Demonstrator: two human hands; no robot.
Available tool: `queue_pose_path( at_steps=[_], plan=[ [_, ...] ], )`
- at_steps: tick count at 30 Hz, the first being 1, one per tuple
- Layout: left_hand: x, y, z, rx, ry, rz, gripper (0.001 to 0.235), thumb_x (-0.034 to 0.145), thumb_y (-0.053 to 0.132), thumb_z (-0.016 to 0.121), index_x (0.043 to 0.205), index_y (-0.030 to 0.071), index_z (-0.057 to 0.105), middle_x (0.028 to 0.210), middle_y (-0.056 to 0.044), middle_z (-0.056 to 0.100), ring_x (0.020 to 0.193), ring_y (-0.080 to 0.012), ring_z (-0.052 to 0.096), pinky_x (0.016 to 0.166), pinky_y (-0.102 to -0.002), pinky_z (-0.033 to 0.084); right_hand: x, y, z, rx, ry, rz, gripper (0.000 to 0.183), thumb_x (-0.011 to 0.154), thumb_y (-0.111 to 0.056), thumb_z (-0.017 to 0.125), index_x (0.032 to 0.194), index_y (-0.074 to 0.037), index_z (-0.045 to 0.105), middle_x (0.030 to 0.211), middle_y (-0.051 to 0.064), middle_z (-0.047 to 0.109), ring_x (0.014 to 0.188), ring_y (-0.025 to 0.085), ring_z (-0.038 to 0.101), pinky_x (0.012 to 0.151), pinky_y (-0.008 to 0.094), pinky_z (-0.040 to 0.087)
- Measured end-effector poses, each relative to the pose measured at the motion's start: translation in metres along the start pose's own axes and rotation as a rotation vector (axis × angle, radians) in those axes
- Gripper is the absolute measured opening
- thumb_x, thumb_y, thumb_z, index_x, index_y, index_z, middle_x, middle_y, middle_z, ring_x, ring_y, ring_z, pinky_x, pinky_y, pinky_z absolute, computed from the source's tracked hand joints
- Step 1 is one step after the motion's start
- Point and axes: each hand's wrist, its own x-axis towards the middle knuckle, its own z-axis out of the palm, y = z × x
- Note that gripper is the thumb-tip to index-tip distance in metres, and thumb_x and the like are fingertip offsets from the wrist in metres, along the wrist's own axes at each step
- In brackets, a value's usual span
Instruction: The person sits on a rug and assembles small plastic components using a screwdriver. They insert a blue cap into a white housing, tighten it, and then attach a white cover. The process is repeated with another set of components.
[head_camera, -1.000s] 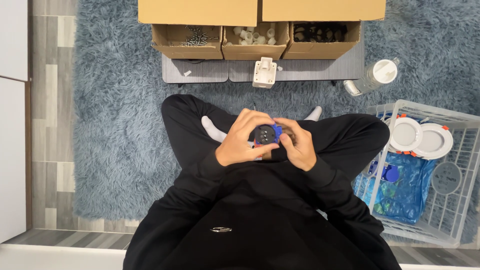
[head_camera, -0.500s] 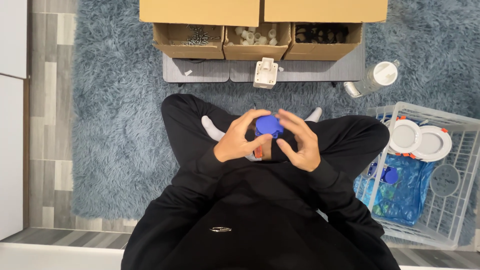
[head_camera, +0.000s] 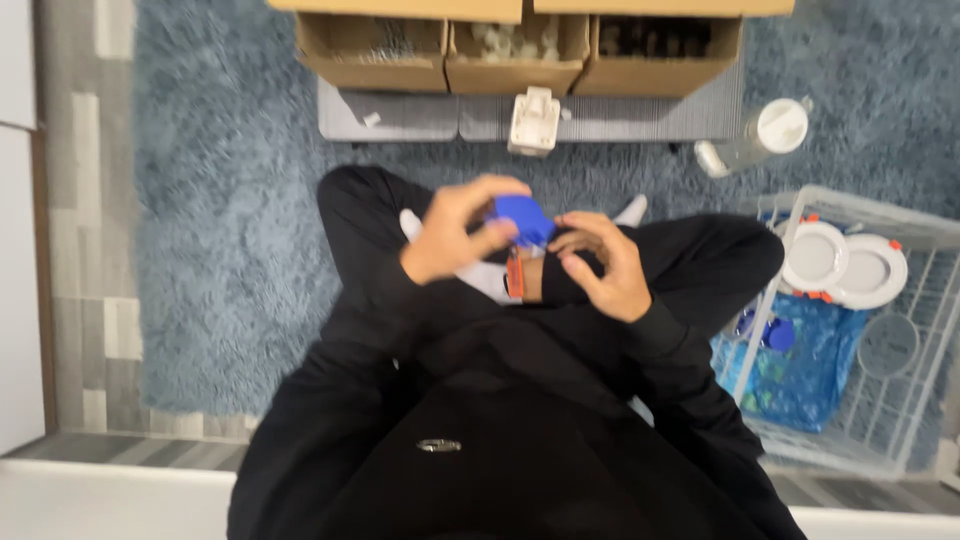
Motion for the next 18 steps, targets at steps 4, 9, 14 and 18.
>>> queue_pose_path(
  at_steps=[4,9,14,18],
  plan=[
    [0.045,0.027,-0.043,0.213,0.028,0.148,0.049,0.113,0.054,0.063,0.132,0.01,0.074,0.115,-0.016,0.078,0.096,-0.0386,0.079,0.081,-0.047,0.063,0.0,-0.011,-0.005,-0.104,0.021,0.03,0.039,0.107,-0.006,0.068,0.139,0.016,0.061,0.131,0.032,0.066,0.092,0.034,0.08,0.082,0.043,0.065],
    [0.071,0.038,-0.069,0.357,0.19,0.245,0.044,0.108,0.027,0.076,0.138,-0.004,0.064,0.132,-0.023,0.068,0.111,-0.038,0.075,0.089,-0.043,0.066,0.004,-0.034,-0.011,-0.296,-0.024,0.231,0.026,0.1,0.005,0.071,0.127,0.007,0.07,0.126,0.013,0.07,0.092,0.018,0.07,0.085,0.027,0.056],
    [0.085,0.032,-0.073,0.461,0.276,0.298,0.041,0.105,0.022,0.081,0.132,-0.004,0.064,0.126,-0.023,0.067,0.107,-0.038,0.072,0.089,-0.045,0.063,0.003,-0.04,-0.022,-0.335,0.01,0.215,0.027,0.101,0.004,0.072,0.127,0.006,0.07,0.127,0.014,0.07,0.092,0.018,0.071,0.085,0.027,0.058],
    [0.086,0.022,-0.078,0.555,0.327,0.312,0.04,0.103,0.018,0.086,0.128,-0.004,0.064,0.122,-0.023,0.066,0.104,-0.038,0.069,0.089,-0.046,0.06,0.011,-0.041,-0.032,-0.433,0.054,0.18,0.027,0.1,0.005,0.074,0.127,0.005,0.072,0.125,0.014,0.073,0.09,0.02,0.07,0.084,0.03,0.057]
  ],
)
